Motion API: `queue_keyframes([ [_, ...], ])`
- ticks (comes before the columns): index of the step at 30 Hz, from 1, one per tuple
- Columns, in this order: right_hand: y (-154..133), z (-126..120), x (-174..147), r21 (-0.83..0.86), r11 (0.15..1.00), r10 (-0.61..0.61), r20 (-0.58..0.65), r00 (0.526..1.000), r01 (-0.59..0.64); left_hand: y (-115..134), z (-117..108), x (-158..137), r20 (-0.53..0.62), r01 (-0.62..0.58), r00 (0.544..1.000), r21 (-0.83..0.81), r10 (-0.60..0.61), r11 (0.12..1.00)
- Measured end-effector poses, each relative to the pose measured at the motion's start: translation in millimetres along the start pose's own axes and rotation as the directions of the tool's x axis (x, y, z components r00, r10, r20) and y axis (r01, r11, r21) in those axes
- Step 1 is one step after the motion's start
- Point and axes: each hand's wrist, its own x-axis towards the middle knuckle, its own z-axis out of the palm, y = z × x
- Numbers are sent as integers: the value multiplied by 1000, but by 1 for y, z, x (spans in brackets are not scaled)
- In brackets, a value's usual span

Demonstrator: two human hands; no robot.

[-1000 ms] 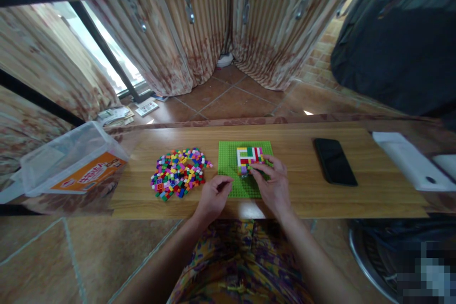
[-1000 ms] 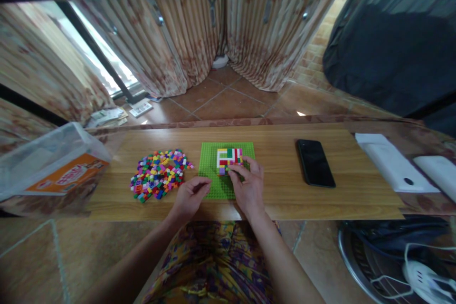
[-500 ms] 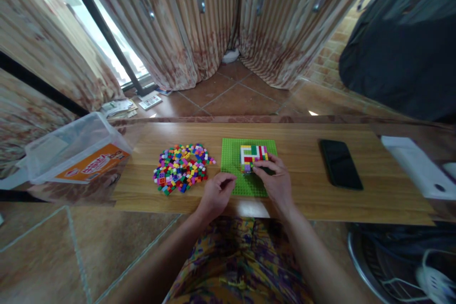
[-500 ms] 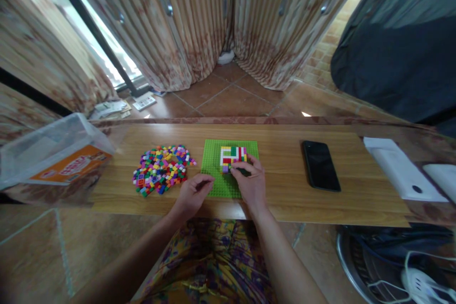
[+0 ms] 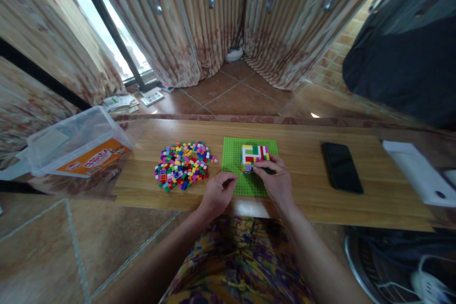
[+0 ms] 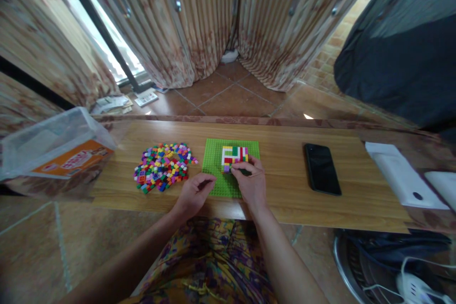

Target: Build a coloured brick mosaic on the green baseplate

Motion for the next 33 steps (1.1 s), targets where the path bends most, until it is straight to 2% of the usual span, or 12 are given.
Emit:
queue_keyframes([
  [7, 1, -2, 1, -11, 1000, -17, 21, 1000, 17, 0, 2, 0, -18, 54, 998, -102, -56, 993],
  [14, -12, -6, -32, -139, 979, -166, -133, 977, 147, -6, 2, 0, 19, 110, 994, -224, -109, 968],
  [18, -20, 0, -51, -182, 958, -224, -7, 974, 219, -5, 3, 0, 33, 121, 993, -281, -116, 952],
  [23, -20, 14, -59, -122, 966, -199, 206, 958, 227, 1, -3, 0, 121, 190, 980, -372, -155, 908],
  [27, -17, 21, -61, -89, 975, -176, 245, 953, 203, 1, -8, 0, 197, 254, 963, -415, -185, 874],
  [33, -15, 21, -61, -91, 982, -139, 262, 955, 168, 1, -9, -1, 196, 261, 962, -466, -189, 845],
])
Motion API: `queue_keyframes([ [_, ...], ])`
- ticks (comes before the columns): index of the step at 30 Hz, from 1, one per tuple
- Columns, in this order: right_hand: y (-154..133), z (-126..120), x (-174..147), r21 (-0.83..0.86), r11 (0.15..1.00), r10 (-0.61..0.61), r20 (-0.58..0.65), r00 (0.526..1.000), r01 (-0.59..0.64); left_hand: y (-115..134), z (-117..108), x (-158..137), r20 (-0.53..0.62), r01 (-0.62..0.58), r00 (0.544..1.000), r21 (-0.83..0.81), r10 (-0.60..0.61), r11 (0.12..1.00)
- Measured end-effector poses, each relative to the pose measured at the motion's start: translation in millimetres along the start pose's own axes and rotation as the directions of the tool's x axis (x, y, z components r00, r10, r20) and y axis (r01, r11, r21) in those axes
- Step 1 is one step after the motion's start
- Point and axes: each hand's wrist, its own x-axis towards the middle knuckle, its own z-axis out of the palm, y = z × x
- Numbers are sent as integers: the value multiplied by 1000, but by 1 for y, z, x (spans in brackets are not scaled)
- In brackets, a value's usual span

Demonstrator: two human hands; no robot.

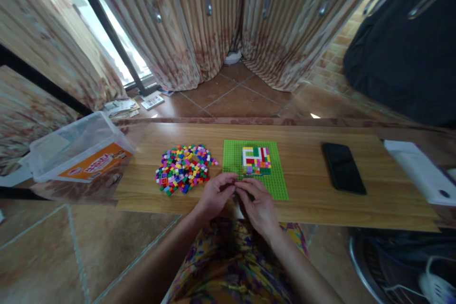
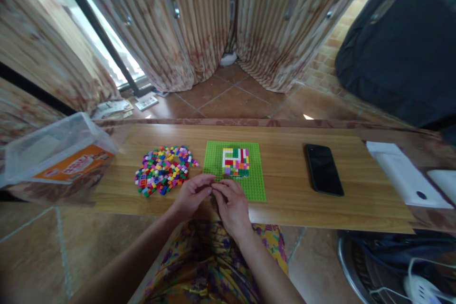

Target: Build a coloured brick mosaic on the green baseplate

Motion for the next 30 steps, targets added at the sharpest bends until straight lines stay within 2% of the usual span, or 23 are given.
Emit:
queue_keyframes([
  [11, -3, -2, 2, 76, 996, 42, 8, 999, -43, -8, 0, 1, -51, -90, 994, 76, 94, 993],
  [18, -3, -2, 4, 109, 987, 117, 33, 993, -119, -8, 0, 0, -44, -69, 996, 89, 73, 994],
  [27, -4, -8, 5, 52, 994, 87, 85, 993, -92, -7, 1, -2, -36, -80, 996, 97, 84, 992],
  [30, -4, -14, 2, 32, 996, 82, 44, 996, -84, -7, 2, -2, -60, -100, 993, 89, 105, 991],
])
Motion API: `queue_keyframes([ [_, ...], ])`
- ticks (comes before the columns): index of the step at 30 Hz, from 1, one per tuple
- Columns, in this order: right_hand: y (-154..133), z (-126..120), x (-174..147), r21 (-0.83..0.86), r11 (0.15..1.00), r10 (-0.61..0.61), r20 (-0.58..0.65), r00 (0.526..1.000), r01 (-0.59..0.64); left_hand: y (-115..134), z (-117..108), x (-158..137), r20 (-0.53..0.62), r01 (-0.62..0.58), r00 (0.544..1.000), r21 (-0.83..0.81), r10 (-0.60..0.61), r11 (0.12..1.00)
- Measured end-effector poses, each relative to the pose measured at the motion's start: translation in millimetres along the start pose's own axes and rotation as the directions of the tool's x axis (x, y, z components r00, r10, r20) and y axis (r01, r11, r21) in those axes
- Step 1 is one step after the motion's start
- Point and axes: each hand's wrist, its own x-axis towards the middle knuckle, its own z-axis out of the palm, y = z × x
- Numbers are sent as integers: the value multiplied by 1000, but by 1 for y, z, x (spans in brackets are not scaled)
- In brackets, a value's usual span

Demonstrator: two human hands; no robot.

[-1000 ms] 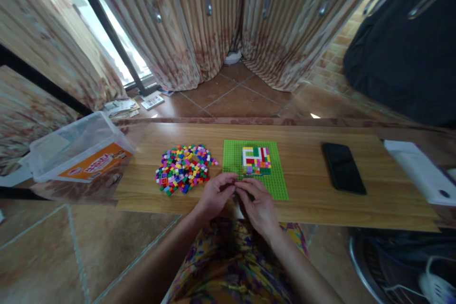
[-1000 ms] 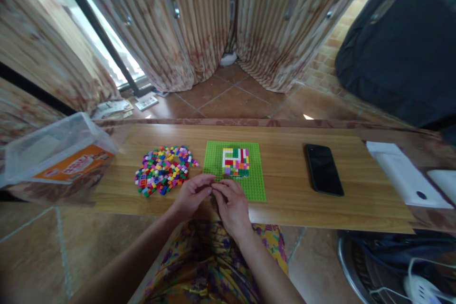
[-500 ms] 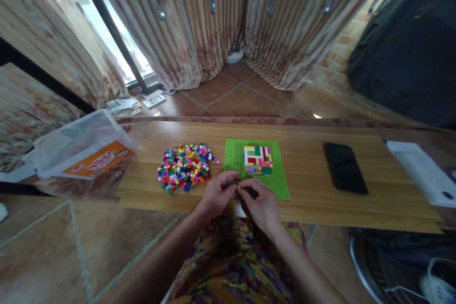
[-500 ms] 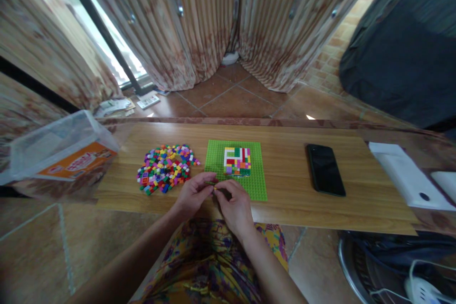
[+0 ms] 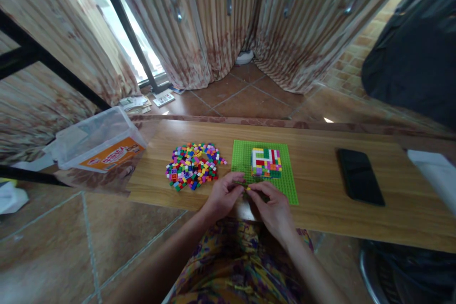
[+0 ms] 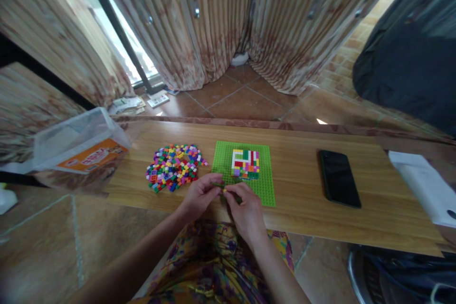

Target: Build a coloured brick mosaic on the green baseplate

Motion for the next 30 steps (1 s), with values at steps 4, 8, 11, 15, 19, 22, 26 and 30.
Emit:
queue_keyframes([
  [4, 6, -18, 3, -89, 995, -60, -113, 992, 50, -1, -1, -5, -49, -29, 998, 25, 30, 999],
  [8, 13, -33, 13, -230, 965, -177, -233, 956, 122, 3, -12, -17, -111, -44, 992, 146, 60, 988],
  [11, 17, -34, 21, -305, 936, -256, -258, 932, 173, 12, -32, -27, -186, -60, 975, 291, 118, 955],
  [15, 20, -29, 30, -340, 918, -299, -256, 919, 204, 22, -64, -41, -255, -47, 948, 482, 192, 875],
  [19, 23, -28, 37, -339, 914, -308, -228, 924, 221, 23, -90, -52, -305, -8, 924, 586, 230, 810],
  [22, 23, -30, 41, -339, 914, -309, -224, 924, 224, 20, -101, -59, -323, 7, 911, 633, 255, 774],
  [26, 20, -30, 41, -347, 909, -317, -212, 925, 231, 19, -104, -64, -312, 19, 912, 679, 266, 734],
  [30, 18, -30, 39, -364, 902, -319, -200, 927, 232, 21, -103, -66, -294, 25, 915, 724, 276, 689],
])
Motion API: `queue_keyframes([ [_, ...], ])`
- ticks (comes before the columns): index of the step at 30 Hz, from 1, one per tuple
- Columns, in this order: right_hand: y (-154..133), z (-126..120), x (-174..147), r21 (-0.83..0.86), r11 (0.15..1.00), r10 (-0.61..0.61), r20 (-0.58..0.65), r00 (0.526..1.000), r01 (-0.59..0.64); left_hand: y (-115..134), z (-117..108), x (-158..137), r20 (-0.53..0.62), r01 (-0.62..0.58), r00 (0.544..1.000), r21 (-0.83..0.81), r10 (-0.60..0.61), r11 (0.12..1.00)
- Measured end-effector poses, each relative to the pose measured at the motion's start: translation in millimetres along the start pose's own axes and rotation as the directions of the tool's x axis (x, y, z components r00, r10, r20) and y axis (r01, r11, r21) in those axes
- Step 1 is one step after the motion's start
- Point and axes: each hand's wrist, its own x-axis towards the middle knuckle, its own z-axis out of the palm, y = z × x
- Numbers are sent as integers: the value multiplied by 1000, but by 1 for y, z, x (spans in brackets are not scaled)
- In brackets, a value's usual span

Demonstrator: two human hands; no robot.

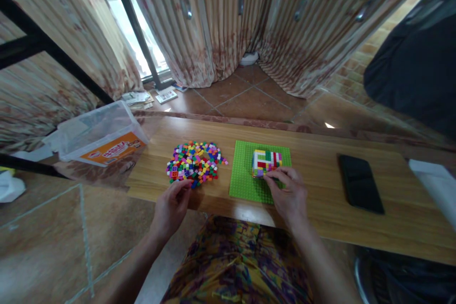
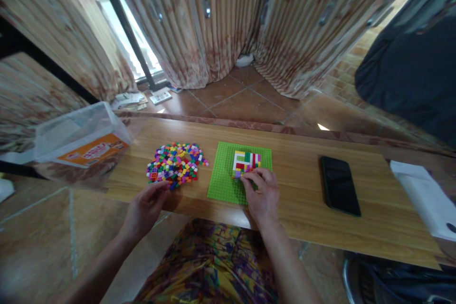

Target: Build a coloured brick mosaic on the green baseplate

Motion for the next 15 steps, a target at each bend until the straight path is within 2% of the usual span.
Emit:
queue_keyframes([
  [15, 1, -3, 6, -244, 953, -148, 138, 979, 178, 2, 7, 5, 90, -70, 995, 257, 48, 964],
])
